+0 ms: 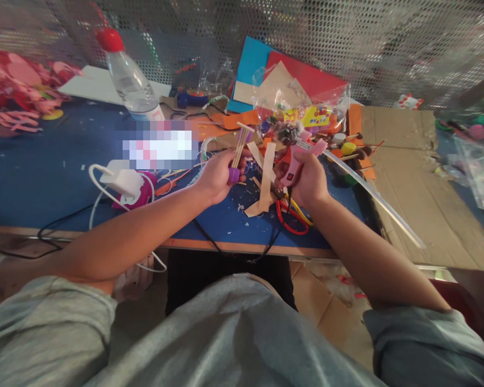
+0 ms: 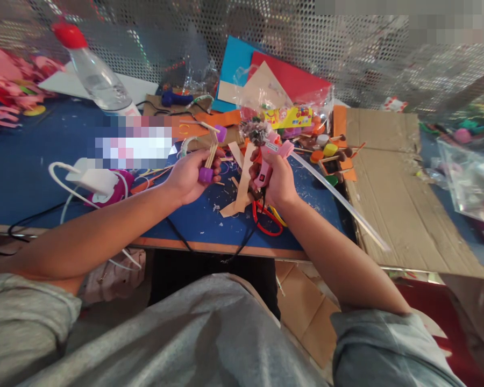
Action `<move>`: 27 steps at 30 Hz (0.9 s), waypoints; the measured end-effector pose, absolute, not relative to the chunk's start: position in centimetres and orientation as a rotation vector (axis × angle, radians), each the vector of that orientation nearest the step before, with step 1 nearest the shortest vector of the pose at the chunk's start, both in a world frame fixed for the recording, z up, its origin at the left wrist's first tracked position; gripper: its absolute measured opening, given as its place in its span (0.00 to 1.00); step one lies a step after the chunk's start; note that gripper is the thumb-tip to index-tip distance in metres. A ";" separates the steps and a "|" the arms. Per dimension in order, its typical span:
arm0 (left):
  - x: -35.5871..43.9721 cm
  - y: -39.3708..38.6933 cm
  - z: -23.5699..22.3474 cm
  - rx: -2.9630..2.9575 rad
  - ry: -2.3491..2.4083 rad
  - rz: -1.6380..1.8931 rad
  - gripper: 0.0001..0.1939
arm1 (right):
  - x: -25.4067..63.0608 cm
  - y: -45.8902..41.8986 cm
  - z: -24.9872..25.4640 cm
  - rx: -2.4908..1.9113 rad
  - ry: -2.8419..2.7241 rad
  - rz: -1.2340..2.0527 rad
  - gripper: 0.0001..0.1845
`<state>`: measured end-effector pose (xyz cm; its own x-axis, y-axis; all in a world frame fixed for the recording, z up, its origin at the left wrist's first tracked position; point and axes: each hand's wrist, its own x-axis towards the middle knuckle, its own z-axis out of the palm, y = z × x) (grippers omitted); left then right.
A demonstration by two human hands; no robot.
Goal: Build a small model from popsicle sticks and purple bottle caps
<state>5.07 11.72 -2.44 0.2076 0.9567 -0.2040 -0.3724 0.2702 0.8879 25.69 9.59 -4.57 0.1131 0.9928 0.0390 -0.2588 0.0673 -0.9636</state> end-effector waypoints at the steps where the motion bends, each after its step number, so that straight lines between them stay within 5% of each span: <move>1: 5.1 11.8 -2.5 0.815 0.899 1.090 0.12 | 25.7 9.7 -4.6 -1.019 -0.959 1.189 0.22; 14: 5.1 10.8 -1.1 0.841 0.942 1.047 0.08 | 26.1 11.0 -6.3 -0.895 -0.958 1.074 0.22; 20: 4.8 11.3 -1.3 0.768 0.910 1.021 0.14 | 25.4 10.5 -5.6 -0.934 -1.015 1.037 0.31; 27: 5.0 11.6 -1.3 0.640 0.823 1.078 0.19 | 25.9 10.8 -6.0 -0.906 -1.018 0.988 0.26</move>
<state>4.98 11.60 -1.30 0.2402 0.9347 -0.2619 -0.4995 0.3503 0.7923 25.93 10.84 -5.96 0.2098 0.9454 0.2496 -0.2216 0.2946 -0.9296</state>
